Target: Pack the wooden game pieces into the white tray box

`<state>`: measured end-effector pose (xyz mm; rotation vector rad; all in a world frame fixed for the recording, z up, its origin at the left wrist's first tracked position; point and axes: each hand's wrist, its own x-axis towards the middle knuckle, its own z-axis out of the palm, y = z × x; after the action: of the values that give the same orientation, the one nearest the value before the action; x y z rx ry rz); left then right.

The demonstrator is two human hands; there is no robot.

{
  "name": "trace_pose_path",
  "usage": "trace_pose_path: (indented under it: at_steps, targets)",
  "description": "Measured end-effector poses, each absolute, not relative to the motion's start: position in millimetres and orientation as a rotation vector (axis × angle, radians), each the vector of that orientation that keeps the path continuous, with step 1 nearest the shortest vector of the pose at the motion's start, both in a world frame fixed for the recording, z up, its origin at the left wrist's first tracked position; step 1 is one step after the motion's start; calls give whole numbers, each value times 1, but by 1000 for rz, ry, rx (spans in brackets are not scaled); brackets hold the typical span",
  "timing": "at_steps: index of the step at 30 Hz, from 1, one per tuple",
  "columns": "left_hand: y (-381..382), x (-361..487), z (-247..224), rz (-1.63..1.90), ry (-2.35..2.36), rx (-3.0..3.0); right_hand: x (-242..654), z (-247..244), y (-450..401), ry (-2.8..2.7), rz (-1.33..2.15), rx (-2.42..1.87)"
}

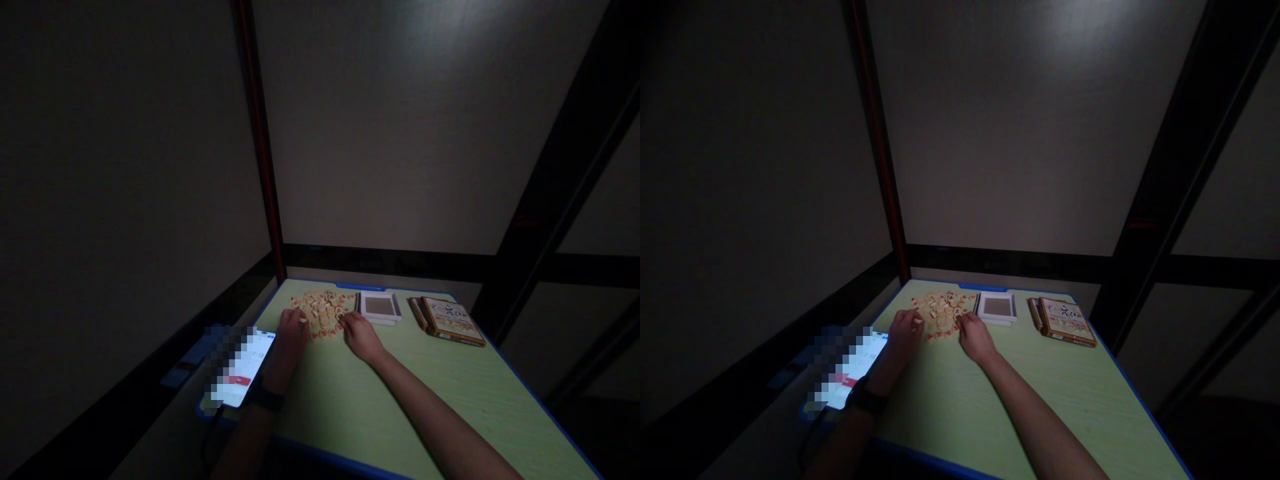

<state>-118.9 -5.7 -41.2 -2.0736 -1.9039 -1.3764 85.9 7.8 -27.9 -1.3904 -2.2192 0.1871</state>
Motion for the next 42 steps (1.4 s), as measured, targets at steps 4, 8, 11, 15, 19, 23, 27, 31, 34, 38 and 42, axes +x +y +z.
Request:
trace_pose_path:
  at_steps: [4,8,11,15,19,23,27,31,34,38,42]
  targets:
    - [-10,-118,-36,-1176,-2025,-2123,85,-28,5,-2275,147,-1374]
    - [-15,-119,-28,-1002,-2080,-2218,84,-28,3,-2318,105,-1357]
    - [-17,-120,-25,-946,-2110,-2287,84,-28,3,-2314,100,-1358]
    - [-18,-120,-25,-950,-2150,-2322,84,-29,4,-2317,94,-1350]
    - [-19,-120,-25,-922,-2187,-2308,83,-28,4,-2310,111,-1336]
    - [-18,-120,-26,-903,-2182,-2331,83,-26,2,-2300,130,-1348]
    - [-18,-118,-27,-959,-2102,-2290,84,-23,-3,-2282,129,-1307]
    - [-23,-116,-24,-929,-1994,-2371,85,-24,-5,-2331,159,-1236]
    - [-26,-117,-22,-886,-2011,-2476,86,-26,-4,-2348,169,-1234]
    - [-24,-121,-25,-966,-2030,-2488,87,-29,-1,-2349,175,-1233]
    - [-20,-124,-33,-1017,-2058,-2444,86,-30,0,-2340,194,-1215]
